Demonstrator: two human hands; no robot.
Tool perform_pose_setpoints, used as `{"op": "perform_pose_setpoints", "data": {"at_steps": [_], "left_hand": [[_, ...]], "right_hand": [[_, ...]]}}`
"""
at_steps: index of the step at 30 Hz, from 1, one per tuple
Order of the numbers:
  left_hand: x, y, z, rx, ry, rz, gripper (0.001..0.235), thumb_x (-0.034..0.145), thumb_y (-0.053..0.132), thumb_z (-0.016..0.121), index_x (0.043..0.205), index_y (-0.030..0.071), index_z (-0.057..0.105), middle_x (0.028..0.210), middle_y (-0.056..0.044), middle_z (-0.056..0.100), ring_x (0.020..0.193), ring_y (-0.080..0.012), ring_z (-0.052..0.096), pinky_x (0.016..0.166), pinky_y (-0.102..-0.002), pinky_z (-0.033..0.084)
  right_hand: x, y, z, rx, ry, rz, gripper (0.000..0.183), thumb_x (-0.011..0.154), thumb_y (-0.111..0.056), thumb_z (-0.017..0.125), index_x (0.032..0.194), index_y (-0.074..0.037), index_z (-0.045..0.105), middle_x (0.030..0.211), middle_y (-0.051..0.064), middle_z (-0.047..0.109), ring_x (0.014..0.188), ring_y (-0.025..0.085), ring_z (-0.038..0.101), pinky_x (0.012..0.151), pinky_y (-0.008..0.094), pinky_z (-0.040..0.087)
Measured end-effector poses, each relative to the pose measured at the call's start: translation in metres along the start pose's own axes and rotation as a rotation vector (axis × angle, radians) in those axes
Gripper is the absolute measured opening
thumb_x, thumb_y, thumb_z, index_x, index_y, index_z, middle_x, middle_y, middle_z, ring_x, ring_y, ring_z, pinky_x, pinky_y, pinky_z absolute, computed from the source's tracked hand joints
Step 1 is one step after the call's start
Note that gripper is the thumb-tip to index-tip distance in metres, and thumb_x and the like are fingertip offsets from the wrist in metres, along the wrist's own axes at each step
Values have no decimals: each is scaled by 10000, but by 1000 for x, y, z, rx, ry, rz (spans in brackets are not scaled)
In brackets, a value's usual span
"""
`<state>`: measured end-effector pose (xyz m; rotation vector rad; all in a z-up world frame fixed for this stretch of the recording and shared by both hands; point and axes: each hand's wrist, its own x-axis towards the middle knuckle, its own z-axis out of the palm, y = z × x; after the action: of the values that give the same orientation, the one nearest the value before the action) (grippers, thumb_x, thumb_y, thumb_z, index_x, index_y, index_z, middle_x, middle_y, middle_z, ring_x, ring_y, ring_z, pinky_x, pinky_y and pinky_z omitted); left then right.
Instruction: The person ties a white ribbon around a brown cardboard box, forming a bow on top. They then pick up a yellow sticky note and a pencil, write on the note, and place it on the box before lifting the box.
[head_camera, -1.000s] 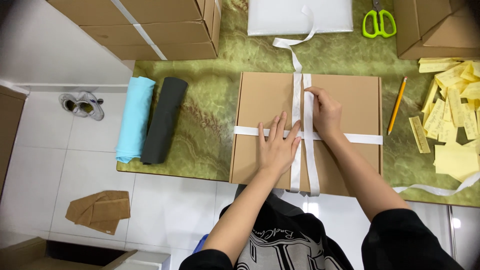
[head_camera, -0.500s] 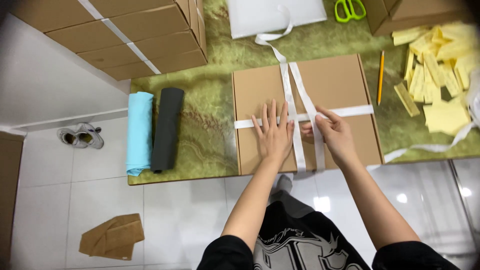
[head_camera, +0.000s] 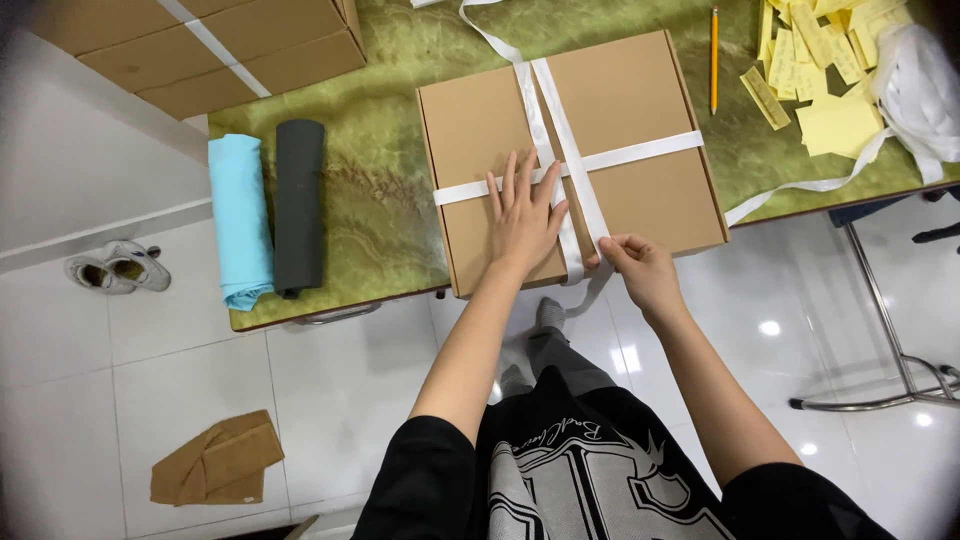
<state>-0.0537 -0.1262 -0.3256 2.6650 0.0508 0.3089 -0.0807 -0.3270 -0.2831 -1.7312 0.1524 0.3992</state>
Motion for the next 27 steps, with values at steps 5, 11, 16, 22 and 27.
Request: {"op": "perform_pose_setpoints", "data": {"at_steps": [5, 11, 16, 22, 27], "left_hand": [[-26, 13, -4, 32, -17, -12, 539, 1113, 411, 530, 1619, 268, 409, 1741, -94, 260, 1663, -347, 107, 1313, -687, 82], [-49, 24, -9, 3, -38, 16, 500, 1139, 448, 438, 1602, 256, 438, 1737, -105, 267, 1655, -343, 132, 1317, -636, 136], [-63, 25, -8, 7, -13, 39, 498, 1147, 458, 420, 1579, 217, 485, 1754, -115, 252, 1657, -349, 123, 1315, -615, 140], [-76, 25, -4, 77, 8, 50, 513, 1131, 435, 449, 1594, 214, 472, 1761, -111, 265, 1653, -344, 149, 1322, -594, 116], [-79, 25, -3, 104, -25, 35, 572, 1135, 418, 419, 1655, 184, 372, 1794, -87, 206, 1664, -305, 107, 1340, -569, 67]], "right_hand": [[1, 11, 6, 38, -5, -75, 217, 1072, -297, 751, 1100, -83, 775, 853, 12, 749, 813, 84, 636, 823, 263, 559], [-26, -6, 8, 48, -58, -187, 199, 1106, -233, 691, 997, -69, 718, 749, 23, 702, 735, 66, 551, 679, 199, 388], [-44, -7, 4, -6, -103, -225, 214, 1096, -231, 695, 949, -76, 714, 700, 53, 708, 679, 84, 528, 631, 218, 360], [-59, 5, -1, -12, -173, -246, 199, 1072, -199, 704, 929, -61, 710, 668, 53, 694, 643, 89, 513, 610, 216, 350], [-65, 25, -7, -14, -229, -245, 206, 1054, -172, 704, 893, -43, 719, 641, 86, 706, 626, 113, 520, 603, 238, 380]]}}
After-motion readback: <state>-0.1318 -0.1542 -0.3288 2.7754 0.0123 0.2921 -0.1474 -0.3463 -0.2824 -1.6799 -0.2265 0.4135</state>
